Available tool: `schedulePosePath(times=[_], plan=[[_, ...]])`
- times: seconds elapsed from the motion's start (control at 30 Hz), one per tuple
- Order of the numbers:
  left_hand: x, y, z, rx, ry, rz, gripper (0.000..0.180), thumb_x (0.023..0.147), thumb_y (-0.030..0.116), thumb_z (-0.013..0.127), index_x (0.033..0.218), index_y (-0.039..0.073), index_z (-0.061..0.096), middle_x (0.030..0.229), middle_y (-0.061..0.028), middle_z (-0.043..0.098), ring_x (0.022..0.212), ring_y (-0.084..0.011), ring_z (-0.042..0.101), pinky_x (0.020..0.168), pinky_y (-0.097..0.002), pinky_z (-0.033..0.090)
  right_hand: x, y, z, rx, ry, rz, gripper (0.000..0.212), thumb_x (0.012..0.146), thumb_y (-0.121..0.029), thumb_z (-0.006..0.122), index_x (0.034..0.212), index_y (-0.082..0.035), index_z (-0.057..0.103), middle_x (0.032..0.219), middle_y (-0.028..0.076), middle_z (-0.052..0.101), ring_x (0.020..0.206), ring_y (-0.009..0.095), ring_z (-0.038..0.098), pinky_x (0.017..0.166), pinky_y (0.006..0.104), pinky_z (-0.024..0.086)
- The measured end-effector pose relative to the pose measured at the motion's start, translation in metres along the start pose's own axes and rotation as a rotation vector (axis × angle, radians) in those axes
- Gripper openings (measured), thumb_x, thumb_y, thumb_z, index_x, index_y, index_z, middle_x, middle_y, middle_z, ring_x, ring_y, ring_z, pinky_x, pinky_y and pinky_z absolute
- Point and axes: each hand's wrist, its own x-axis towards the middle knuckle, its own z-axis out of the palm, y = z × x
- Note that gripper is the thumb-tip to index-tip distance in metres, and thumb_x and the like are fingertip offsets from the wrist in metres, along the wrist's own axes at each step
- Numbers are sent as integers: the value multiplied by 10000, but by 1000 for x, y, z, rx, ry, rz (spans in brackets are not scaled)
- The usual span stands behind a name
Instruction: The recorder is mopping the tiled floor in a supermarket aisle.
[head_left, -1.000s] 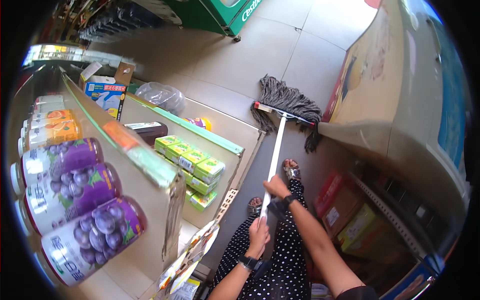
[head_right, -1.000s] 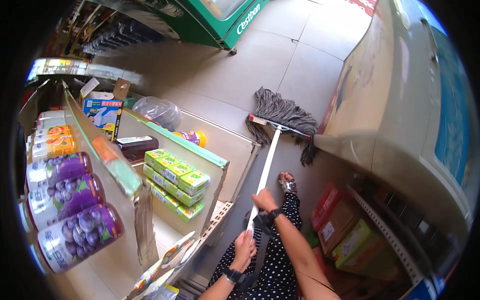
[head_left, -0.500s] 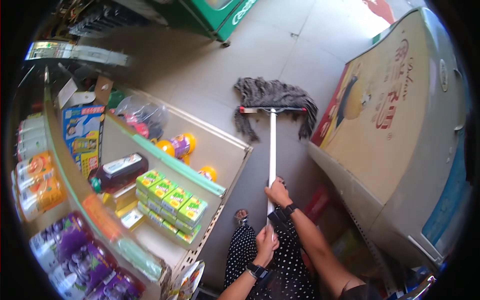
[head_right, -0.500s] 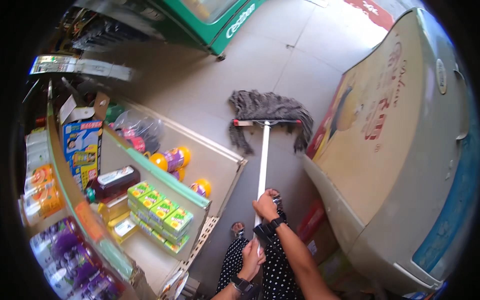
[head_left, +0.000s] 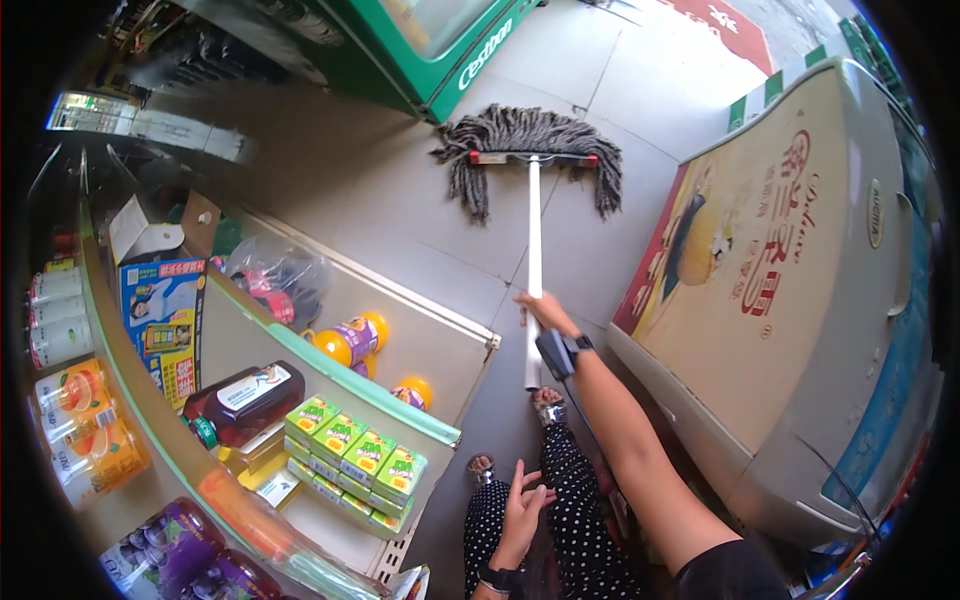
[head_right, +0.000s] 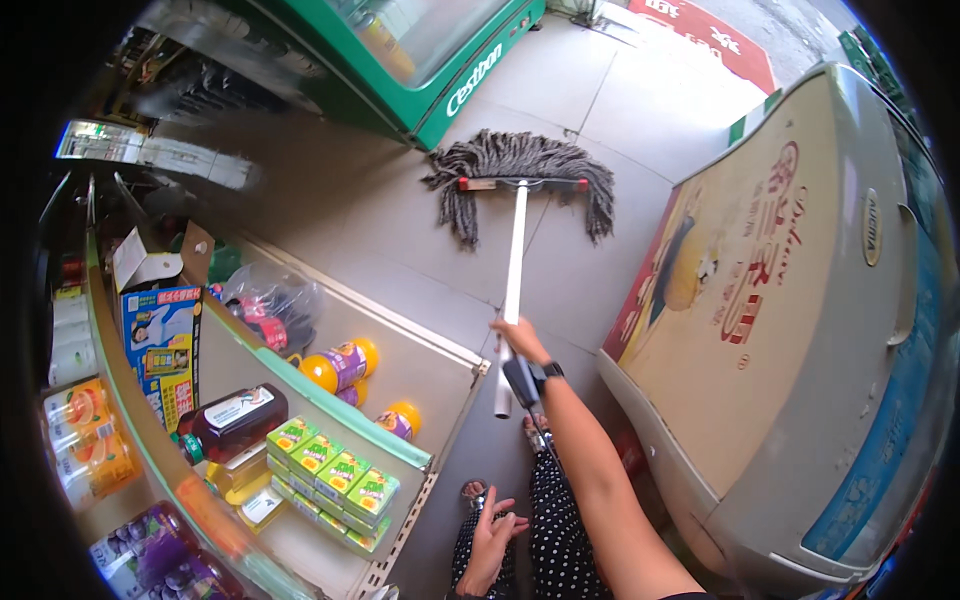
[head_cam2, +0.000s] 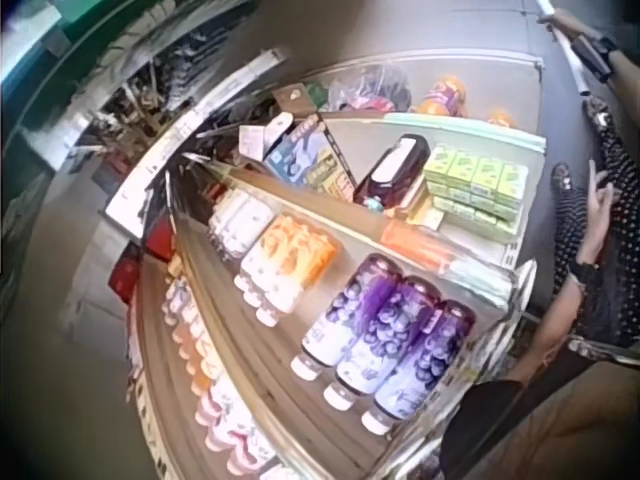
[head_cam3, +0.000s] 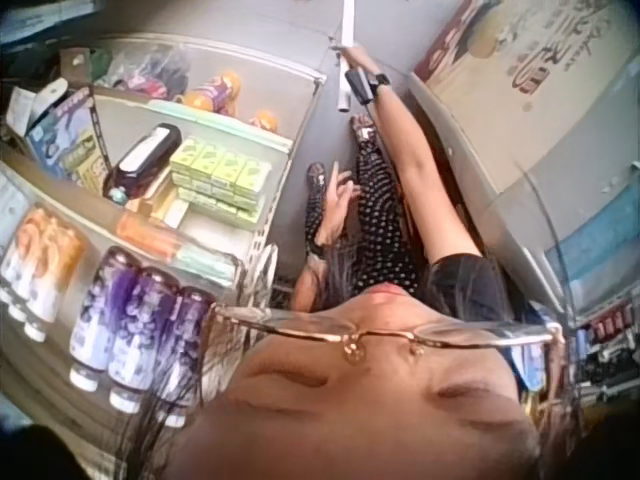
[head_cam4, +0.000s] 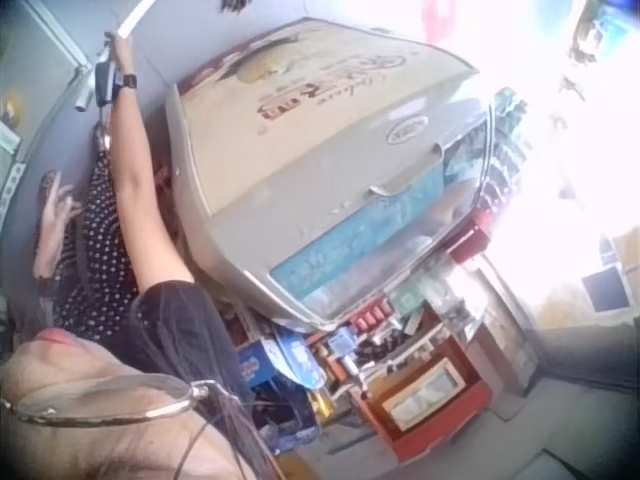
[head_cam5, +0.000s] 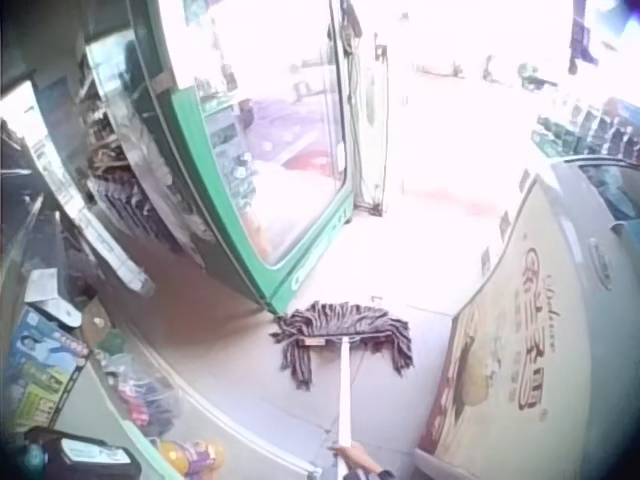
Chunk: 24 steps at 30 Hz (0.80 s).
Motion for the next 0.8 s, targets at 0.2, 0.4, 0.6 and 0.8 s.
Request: schedulePosePath(times=[0.2, 0.4, 0.6, 0.8], plan=[[-8, -15, -12, 28, 58, -58, 588, 870, 77, 454, 1349, 45, 114, 1205, -157, 379, 855, -165, 557, 786, -285, 476, -84, 101, -12, 160, 196, 38, 244, 837, -287, 521, 832, -92, 374, 535, -12, 394, 398, 98, 434, 344, 221, 367], [-10, -39, -8, -20, 61, -133, 589, 867, 87, 467, 1347, 47, 129, 1186, -149, 400, 837, -164, 564, 773, -274, 475, -207, 156, -27, 53, 184, 237, 252, 852, -279, 515, 888, -72, 375, 563, -7, 423, 387, 77, 434, 355, 216, 390], [-13, -50, -7, -37, 71, -191, 577, 866, 94, 471, 1343, 45, 151, 1163, -138, 423, 810, -161, 567, 763, -276, 479, -311, 182, -52, 147, 127, 395, 205, 840, -188, 533, 937, -81, 388, 565, -10, 409, 390, 73, 392, 342, 218, 343], [-16, -42, -17, -40, 135, -186, 559, 864, 90, 471, 1338, 47, 177, 1147, -136, 435, 804, -163, 562, 757, -296, 488, -301, 158, -6, 422, 176, 412, 184, 819, -116, 540, 947, -107, 408, 557, -16, 370, 381, 59, 321, 336, 206, 283]])
